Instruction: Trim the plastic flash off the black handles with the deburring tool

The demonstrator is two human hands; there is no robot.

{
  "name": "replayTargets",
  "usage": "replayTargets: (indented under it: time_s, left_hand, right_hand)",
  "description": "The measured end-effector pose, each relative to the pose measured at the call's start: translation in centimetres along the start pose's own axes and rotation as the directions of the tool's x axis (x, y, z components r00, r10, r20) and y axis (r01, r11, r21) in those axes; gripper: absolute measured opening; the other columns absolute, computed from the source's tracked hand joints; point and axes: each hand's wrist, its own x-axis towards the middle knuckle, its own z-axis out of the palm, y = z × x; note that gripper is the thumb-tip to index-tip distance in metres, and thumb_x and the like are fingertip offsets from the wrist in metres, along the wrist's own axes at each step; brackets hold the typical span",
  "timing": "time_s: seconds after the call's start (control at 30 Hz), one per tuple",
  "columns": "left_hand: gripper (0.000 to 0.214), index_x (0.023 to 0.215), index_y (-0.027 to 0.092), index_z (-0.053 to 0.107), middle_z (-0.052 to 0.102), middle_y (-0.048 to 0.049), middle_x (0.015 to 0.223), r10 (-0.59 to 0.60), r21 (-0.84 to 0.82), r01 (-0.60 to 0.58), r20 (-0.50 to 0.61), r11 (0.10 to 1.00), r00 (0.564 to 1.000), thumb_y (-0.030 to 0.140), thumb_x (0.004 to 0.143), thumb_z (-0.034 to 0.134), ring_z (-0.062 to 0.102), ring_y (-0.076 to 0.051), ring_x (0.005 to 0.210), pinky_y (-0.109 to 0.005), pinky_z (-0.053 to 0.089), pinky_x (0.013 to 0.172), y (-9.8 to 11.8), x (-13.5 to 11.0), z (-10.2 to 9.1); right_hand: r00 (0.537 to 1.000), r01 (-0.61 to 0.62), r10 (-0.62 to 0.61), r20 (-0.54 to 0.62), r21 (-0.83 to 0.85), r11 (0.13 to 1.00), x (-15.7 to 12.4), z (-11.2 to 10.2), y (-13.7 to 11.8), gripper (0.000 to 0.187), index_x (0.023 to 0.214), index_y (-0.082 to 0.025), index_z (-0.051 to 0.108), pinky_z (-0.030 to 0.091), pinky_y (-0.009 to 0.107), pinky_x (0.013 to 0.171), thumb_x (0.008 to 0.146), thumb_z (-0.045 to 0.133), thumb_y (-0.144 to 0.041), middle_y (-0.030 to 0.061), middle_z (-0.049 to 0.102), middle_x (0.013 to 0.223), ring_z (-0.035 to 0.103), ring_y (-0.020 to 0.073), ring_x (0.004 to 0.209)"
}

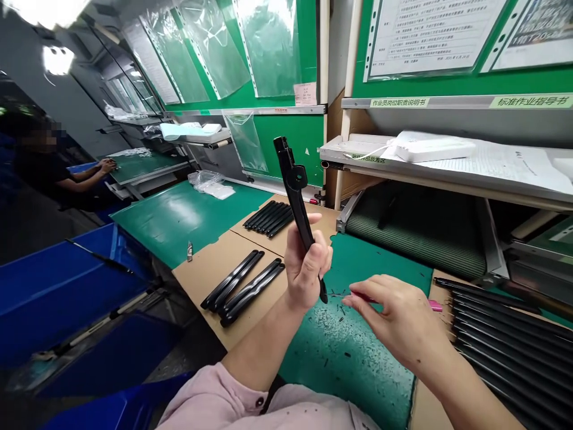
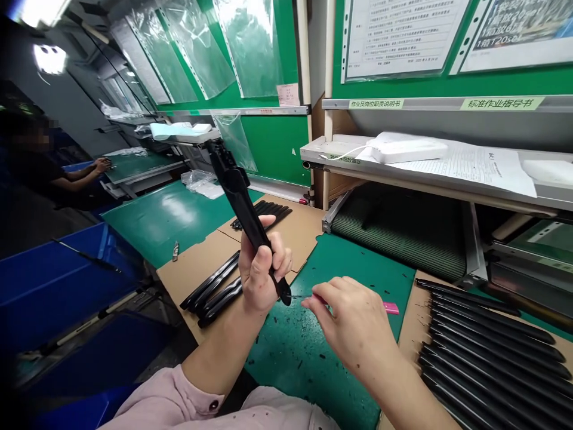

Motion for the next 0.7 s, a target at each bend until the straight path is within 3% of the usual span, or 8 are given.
replayTargets:
  time_s: [0.23,0.4,0.53,0.7]
  left_hand:
    - [0.039,0.115,0.027,0.058,0.041,0.0071,0.060,-0.046,-0.028,0.047,0.013,0.999,0.999,0.045,0.081,0.070,0.028,-0.003,0.041,-0.018,0.027,0.042,0.1,-0.3,0.2]
    - [0.038,0.117,0.028,0.056,0.040,0.0072,0.060,-0.092,-0.066,0.095,0.054,0.993,0.994,0.045,0.084,0.066,0.030,-0.003,0.040,-0.018,0.027,0.041,0.1,-0.2,0.3]
    - [0.035,0.118,0.027,0.056,0.039,0.0070,0.060,-0.095,-0.062,0.101,0.094,0.993,0.991,0.045,0.088,0.061,0.029,-0.003,0.040,-0.018,0.025,0.041,-0.1,0.1,0.1]
    - [0.036,0.117,0.027,0.056,0.038,0.0068,0.060,-0.104,-0.021,0.108,0.147,0.994,0.984,0.047,0.088,0.060,0.030,-0.004,0.040,-0.020,0.025,0.042,-0.3,0.1,0.0]
  right_hand:
    - [0.994,0.086,-0.098,-0.043,-0.223,0.971,0.5,0.2,-0.1,0.031,0.087,-0.023,0.071,0.032,0.030,0.053,0.097,0.051,-0.044,0.0029,0.065,0.073,0.058,0.0183,0.071]
    - [0.998,0.047,-0.052,-0.029,-0.147,0.988,0.5,0.1,0.7,0.028,0.086,-0.025,0.071,0.033,0.029,0.056,0.096,0.054,-0.045,0.0006,0.066,0.074,0.059,0.0171,0.070]
    - [0.999,0.005,-0.002,0.051,-0.059,0.998,0.5,-0.1,1.0,0.034,0.078,-0.027,0.069,0.029,0.028,0.053,0.098,0.049,-0.046,-0.0031,0.061,0.062,0.056,0.0139,0.058]
    - [0.989,0.012,0.010,0.145,-0.148,0.989,0.8,-0.5,0.8,0.049,0.059,-0.023,0.054,0.019,0.029,0.048,0.099,0.043,-0.049,-0.0033,0.053,0.050,0.046,0.0135,0.046]
